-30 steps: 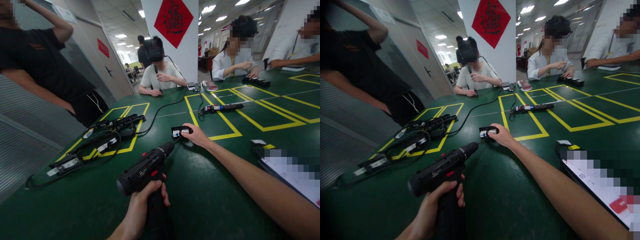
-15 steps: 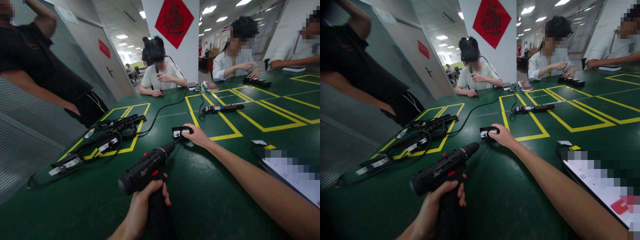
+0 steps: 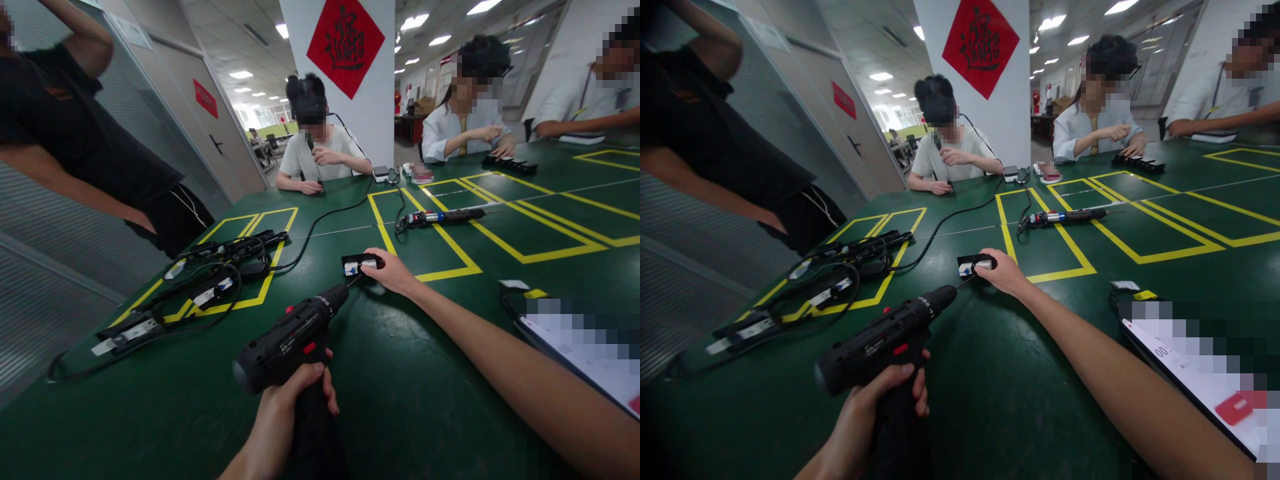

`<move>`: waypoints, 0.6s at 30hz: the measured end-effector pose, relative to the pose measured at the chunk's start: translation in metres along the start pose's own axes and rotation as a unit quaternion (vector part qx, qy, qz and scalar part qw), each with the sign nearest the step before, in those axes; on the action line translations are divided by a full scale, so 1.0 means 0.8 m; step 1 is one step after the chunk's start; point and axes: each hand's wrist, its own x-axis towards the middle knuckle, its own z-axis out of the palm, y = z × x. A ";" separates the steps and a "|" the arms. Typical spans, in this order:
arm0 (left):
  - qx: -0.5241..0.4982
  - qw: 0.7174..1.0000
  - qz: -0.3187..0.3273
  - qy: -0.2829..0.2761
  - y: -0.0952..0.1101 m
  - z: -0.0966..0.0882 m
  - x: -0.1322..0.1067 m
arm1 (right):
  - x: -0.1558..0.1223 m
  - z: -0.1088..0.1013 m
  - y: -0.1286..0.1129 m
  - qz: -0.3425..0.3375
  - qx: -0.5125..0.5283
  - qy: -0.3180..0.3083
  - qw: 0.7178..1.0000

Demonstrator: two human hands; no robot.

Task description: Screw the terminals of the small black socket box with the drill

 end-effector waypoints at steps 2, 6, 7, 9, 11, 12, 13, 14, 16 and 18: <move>0.001 1.000 -0.003 0.002 0.000 0.001 0.000 | 0.000 0.000 0.000 0.000 0.001 0.001 1.000; 0.007 1.000 -0.004 0.004 0.000 0.002 -0.002 | 0.000 0.000 -0.001 0.000 0.002 0.003 1.000; 0.006 1.000 -0.003 0.004 0.000 0.002 -0.002 | 0.000 0.000 -0.002 -0.001 0.002 0.002 1.000; 0.001 1.000 -0.003 0.005 0.000 0.002 -0.003 | -0.001 0.000 -0.001 -0.003 0.002 0.002 1.000; 0.003 1.000 -0.003 0.008 0.000 0.001 -0.003 | -0.001 0.001 -0.001 -0.003 0.003 0.003 1.000; 0.006 1.000 -0.001 0.009 0.000 0.001 -0.003 | -0.001 0.001 0.000 -0.002 0.003 0.003 1.000; 0.011 1.000 0.002 0.009 0.001 0.001 -0.003 | 0.000 0.001 0.000 -0.002 0.003 0.004 1.000; 0.016 1.000 0.005 0.009 0.001 0.001 -0.002 | 0.000 0.002 0.000 -0.001 0.003 0.005 1.000; 0.022 1.000 0.008 0.006 0.002 0.001 -0.001 | 0.000 0.002 0.001 0.001 0.002 0.007 1.000; 0.024 1.000 0.008 0.005 0.003 0.001 0.000 | 0.000 0.002 0.002 0.002 0.001 0.005 1.000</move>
